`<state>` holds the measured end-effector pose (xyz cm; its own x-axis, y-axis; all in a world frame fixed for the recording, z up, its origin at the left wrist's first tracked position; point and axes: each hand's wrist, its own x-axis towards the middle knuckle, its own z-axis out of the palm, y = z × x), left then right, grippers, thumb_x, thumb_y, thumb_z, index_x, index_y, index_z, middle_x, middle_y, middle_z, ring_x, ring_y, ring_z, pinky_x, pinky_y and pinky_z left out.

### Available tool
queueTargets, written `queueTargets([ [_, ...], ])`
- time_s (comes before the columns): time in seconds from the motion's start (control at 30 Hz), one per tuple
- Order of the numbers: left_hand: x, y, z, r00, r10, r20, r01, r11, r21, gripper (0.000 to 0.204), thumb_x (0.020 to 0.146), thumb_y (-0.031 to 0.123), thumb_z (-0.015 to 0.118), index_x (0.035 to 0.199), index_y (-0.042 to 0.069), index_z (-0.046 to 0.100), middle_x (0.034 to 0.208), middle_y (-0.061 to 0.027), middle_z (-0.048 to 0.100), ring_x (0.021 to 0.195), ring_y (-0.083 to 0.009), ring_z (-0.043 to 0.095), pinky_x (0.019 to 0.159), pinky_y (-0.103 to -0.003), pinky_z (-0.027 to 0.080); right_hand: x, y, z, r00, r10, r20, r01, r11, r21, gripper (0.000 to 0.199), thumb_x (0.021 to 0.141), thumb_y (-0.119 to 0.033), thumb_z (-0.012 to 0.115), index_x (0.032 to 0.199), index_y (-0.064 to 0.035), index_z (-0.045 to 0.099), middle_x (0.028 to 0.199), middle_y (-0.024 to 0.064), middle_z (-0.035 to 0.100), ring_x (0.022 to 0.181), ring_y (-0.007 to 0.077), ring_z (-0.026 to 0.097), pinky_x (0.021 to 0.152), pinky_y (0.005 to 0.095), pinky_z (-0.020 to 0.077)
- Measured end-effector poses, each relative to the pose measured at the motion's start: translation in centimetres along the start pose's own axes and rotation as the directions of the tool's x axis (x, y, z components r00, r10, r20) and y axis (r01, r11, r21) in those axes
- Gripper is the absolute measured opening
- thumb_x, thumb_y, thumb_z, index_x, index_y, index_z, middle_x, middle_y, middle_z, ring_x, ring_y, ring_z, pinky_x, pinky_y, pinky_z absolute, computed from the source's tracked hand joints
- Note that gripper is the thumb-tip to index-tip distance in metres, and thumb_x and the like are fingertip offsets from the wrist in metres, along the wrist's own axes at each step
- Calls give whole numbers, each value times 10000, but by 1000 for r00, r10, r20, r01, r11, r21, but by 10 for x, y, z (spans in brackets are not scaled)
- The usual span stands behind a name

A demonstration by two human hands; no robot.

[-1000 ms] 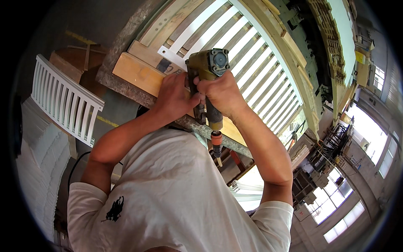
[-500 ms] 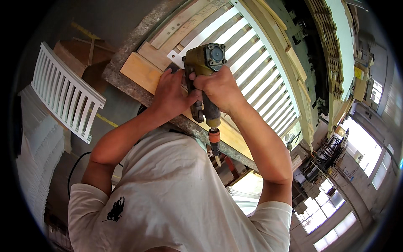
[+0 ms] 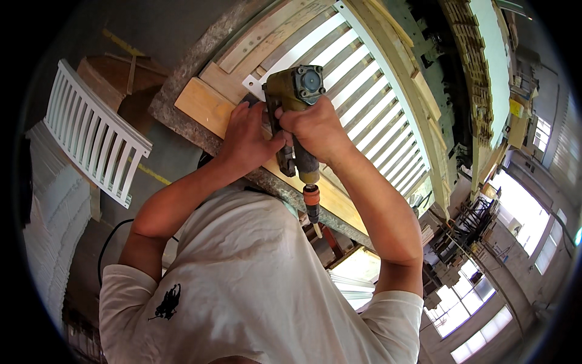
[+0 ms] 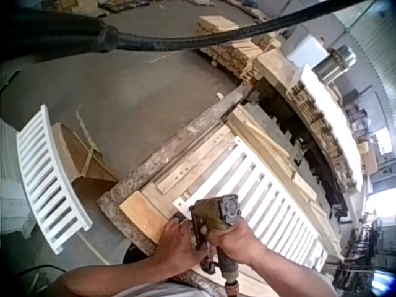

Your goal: The person assembles white wooden slats onto a frame using a pneumatic nail gun. They position the slats between two side rails and secure them with nails, repeating the process for multiple units in a workshop setting.

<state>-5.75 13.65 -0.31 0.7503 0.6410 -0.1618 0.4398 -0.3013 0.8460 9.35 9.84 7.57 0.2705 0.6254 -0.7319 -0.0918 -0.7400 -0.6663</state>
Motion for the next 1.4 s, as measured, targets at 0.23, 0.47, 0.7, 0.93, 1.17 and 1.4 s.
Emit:
queueTargets([
  [0.23, 0, -3, 2, 1000, -4, -23, 3, 1000, -20, 558, 689, 232, 758, 1118, -15, 499, 929, -129, 622, 957, -362, 562, 1027, -508, 310, -1, -9, 5, 1000, -24, 16, 24, 1000, 8, 91, 779, -51, 616, 794, 39, 618, 577, 64, 580, 494, 131, 538, 494, 298, 441],
  [0.47, -2, -8, -2, 999, 45, 27, -45, 999, -11, 482, 734, 175, 715, 1130, -17, 517, 1044, -131, 616, 1049, -343, 537, 1037, -478, 305, -17, 4, -9, 999, -50, -6, 50, 996, 80, 243, 750, -36, 622, 978, 48, 621, 765, 77, 639, 542, 144, 557, 529, 289, 476],
  [0.7, 0, -20, 7, 965, 253, 73, -260, 868, 424, 556, 805, 219, 631, 1246, -88, 488, 1378, -227, 433, 1335, -354, 339, 1128, -483, 195, -103, 69, -65, 946, 33, -322, 77, 943, 323, 364, 771, -45, 609, 1122, 44, 581, 983, 95, 672, 581, 130, 560, 532, 268, 495],
  [0.93, 14, -24, 23, 938, 307, 163, -344, 746, 570, 521, 820, 235, 597, 1234, -73, 523, 1386, -218, 448, 1336, -339, 362, 1140, -483, 198, -201, 233, -156, 657, 189, -729, 98, 938, 332, 231, 787, 3, 574, 998, 24, 483, 726, 70, 564, 508, 170, 563, 427, 313, 462],
  [1.17, 28, 31, 93, 841, 459, 286, -540, 727, 424, 497, 822, 184, 616, 1254, -36, 505, 1368, -199, 454, 1293, -334, 403, 1127, -499, 221, -255, 419, -230, 400, 196, -895, -652, 747, -128, 411, 774, -109, 562, 1051, 105, 346, 882, 325, 616, 882, 466, 627, 774, 503, 515],
  [1.4, 101, 89, 205, 796, 498, 345, -606, 669, 430, 504, 850, 179, 572, 1303, -14, 467, 1402, -165, 434, 1336, -306, 356, 1125, -488, 236, -241, 485, -270, 404, 279, -871, -761, 631, -150, 368, 831, -92, 529, 1100, 102, 370, 1122, 341, 548, 1035, 425, 602, 881, 452, 508],
])
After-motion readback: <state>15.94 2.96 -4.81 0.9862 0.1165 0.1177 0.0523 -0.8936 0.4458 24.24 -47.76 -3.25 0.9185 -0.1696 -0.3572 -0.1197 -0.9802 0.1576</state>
